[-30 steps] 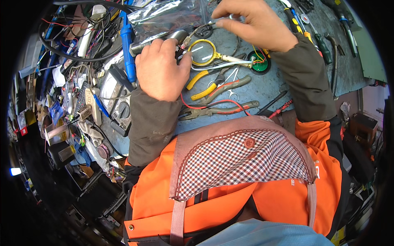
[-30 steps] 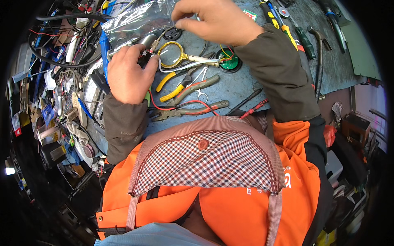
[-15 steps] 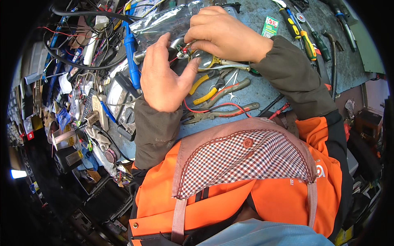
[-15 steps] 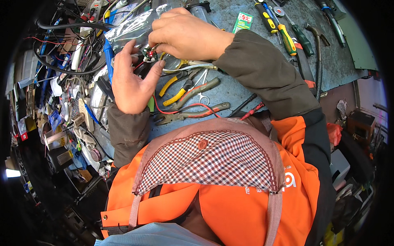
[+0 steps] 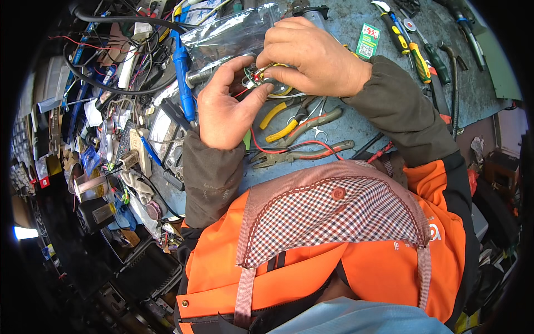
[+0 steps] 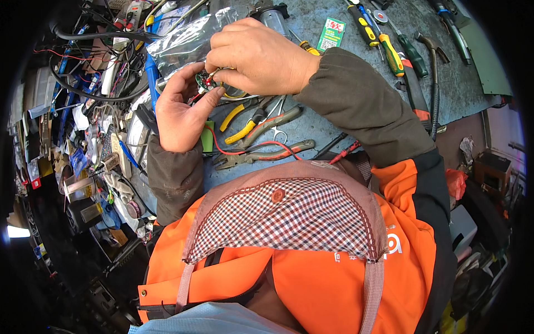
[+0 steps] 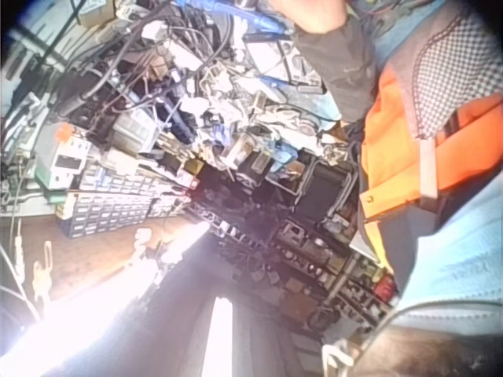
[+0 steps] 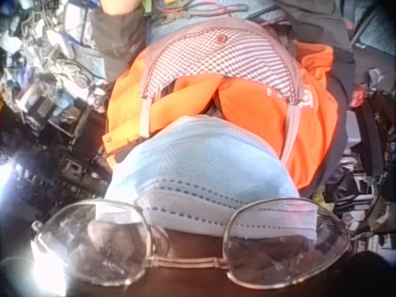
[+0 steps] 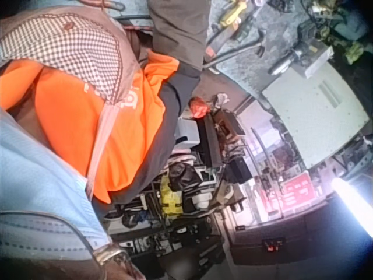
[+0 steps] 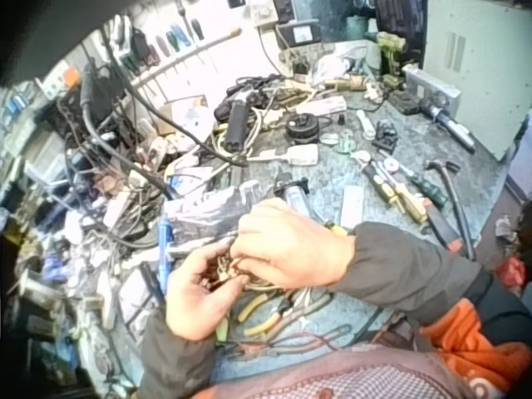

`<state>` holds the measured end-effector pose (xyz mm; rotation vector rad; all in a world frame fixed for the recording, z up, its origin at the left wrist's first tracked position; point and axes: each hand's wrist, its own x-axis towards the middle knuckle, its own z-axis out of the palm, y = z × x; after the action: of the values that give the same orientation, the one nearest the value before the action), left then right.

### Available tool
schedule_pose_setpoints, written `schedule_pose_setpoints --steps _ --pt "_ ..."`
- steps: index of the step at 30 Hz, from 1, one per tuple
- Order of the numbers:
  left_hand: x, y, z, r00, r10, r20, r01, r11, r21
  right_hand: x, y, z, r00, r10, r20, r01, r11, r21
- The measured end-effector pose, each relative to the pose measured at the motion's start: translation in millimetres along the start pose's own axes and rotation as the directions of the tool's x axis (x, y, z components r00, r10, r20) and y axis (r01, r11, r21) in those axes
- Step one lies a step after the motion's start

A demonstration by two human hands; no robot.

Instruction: The person works at a cluttered electronics workbench, handling wires, a small green battery pack, and a blue cylindrical battery. They strip wire ends, connect wires to the battery pack, wrap the pack with green tape, and use a soldering iron to solder connections on the blue battery.

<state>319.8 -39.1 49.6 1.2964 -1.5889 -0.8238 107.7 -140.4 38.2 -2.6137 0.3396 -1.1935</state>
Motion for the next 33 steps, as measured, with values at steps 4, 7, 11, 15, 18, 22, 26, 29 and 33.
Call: schedule_pose_setpoints --steps 4,7,11,15,18,22,26,29,33 --pt "-0.7 -4.6 -1.4 1.0 0.009 -0.008 -0.008 0.995 0.095 -0.1 -1.2 0.8 1.0 0.003 0.002 -0.003 1.0 0.002" --pt "0.1 -3.0 -3.1 1.0 -0.016 0.027 0.014 0.997 0.077 -1.6 -0.9 -0.2 1.0 0.006 -0.003 -0.006 1.0 -0.007" --pt "-0.1 -0.2 -5.7 0.992 -0.109 0.055 0.115 0.986 -0.118 -0.9 -2.3 -1.2 1.0 0.001 -0.004 -0.001 1.0 -0.008" --pt "0.5 1.1 -11.7 0.978 -0.159 0.137 0.19 0.947 -0.259 -0.2 -2.7 0.8 0.999 -0.034 -0.039 0.033 0.999 -0.018" --pt "4.0 0.4 -12.2 0.976 -0.122 0.18 0.175 0.931 -0.321 -1.0 -3.2 0.7 0.999 -0.031 -0.026 0.03 0.999 -0.014" --pt "6.0 0.1 -12.8 0.969 -0.162 0.185 0.226 0.882 -0.414 -2.4 -6.5 -2.3 1.0 0.001 0.024 -0.001 1.0 -0.003" --pt "5.4 -1.0 -12.0 0.975 -0.156 0.156 0.207 0.89 -0.405 -1.6 -6.8 -3.0 1.0 0.001 0.024 0.0 0.999 -0.034" --pt "5.1 -1.7 -11.4 0.978 -0.151 0.142 0.196 0.899 -0.393 -2.5 -7.1 -3.2 0.999 0.008 0.037 -0.006 0.998 -0.058" --pt "4.9 -1.5 -11.3 0.983 -0.136 0.125 0.174 0.911 -0.373 -1.3 -6.8 -2.9 1.0 -0.012 0.011 0.013 0.998 -0.059"
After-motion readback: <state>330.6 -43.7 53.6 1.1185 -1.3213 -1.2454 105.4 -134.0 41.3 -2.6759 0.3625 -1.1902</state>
